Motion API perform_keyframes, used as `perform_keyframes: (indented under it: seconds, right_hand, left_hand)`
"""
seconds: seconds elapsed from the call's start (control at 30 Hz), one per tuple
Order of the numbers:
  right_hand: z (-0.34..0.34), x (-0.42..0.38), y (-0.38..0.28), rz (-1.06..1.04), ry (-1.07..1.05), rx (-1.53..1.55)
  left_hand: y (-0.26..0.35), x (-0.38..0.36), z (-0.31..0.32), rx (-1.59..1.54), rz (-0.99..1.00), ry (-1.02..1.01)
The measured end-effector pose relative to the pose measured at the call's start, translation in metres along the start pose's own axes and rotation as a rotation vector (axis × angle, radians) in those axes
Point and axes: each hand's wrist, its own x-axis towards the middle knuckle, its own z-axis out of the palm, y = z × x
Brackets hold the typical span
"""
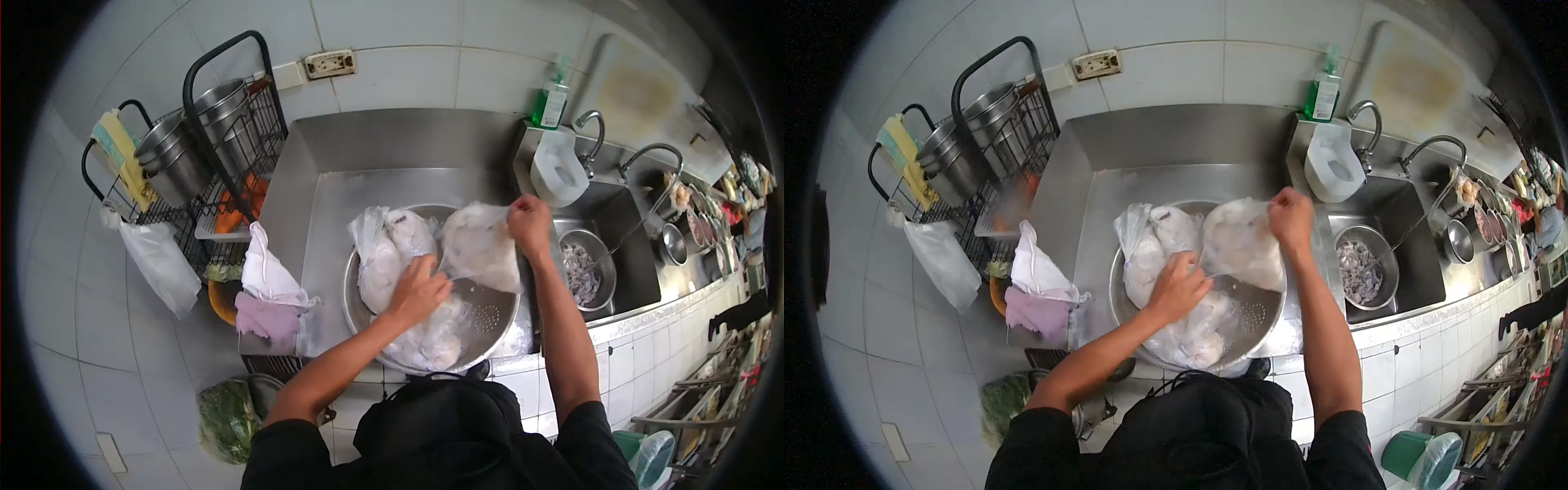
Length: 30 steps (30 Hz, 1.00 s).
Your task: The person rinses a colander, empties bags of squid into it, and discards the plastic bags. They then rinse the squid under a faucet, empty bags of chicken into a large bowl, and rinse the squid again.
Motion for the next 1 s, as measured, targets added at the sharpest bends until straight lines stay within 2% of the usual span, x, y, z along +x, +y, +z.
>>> perform_keyframes:
  seconds: [0.07,0.13,0.2,0.23,0.33,0.43,0.53,0.57,0.7,0.8,0.9,0.93,1.0]
  right_hand:
    - [-0.032,0.017,-0.006,0.384,0.025,0.326]
    - [-0.053,0.035,-0.001,0.22,-0.004,0.458]
    - [-0.066,0.036,-0.044,0.148,-0.127,0.405]
    - [-0.065,0.045,-0.043,0.141,-0.11,0.386]
    - [-0.066,0.041,-0.033,0.22,-0.039,0.494]
    - [-0.067,0.017,-0.031,0.42,-0.016,0.678]
    - [-0.053,-0.016,-0.039,0.675,-0.123,1.017]
    - [-0.046,-0.026,-0.049,0.744,-0.151,1.068]
    - [-0.014,-0.049,-0.036,0.93,-0.313,1.162]
    - [-0.003,-0.063,-0.023,0.926,-0.451,1.242]
    - [0.001,-0.101,-0.019,0.452,-0.603,0.282]
    - [-0.001,-0.113,-0.013,0.275,-0.61,-0.033]
    - [0.019,-0.152,0.024,0.299,-0.776,0.011]
  left_hand:
    - [-0.037,-0.044,0.003,0.003,-0.123,-0.022]
    - [-0.024,-0.034,-0.013,-0.032,-0.185,0.023]
    - [-0.005,-0.009,-0.01,-0.071,-0.244,0.046]
    - [-0.011,0.001,0.0,-0.062,-0.249,0.022]
    - [-0.003,0.028,0.029,-0.532,-0.613,-0.134]
    - [0.028,0.049,0.05,-1.269,-0.946,-0.133]
    - [0.072,0.052,0.05,-1.739,-1.163,0.047]
    - [0.069,0.041,0.052,-1.981,-1.115,-0.132]
    - [0.061,0.013,0.037,-2.069,-1.276,-0.112]
    - [0.04,-0.004,0.036,-2.223,-1.48,-0.203]
    - [0.008,-0.016,0.043,-2.128,-1.583,0.045]
    - [0.005,-0.013,0.04,-1.896,-1.484,-0.021]
    - [0.004,-0.012,0.027,-1.433,-1.283,-0.141]
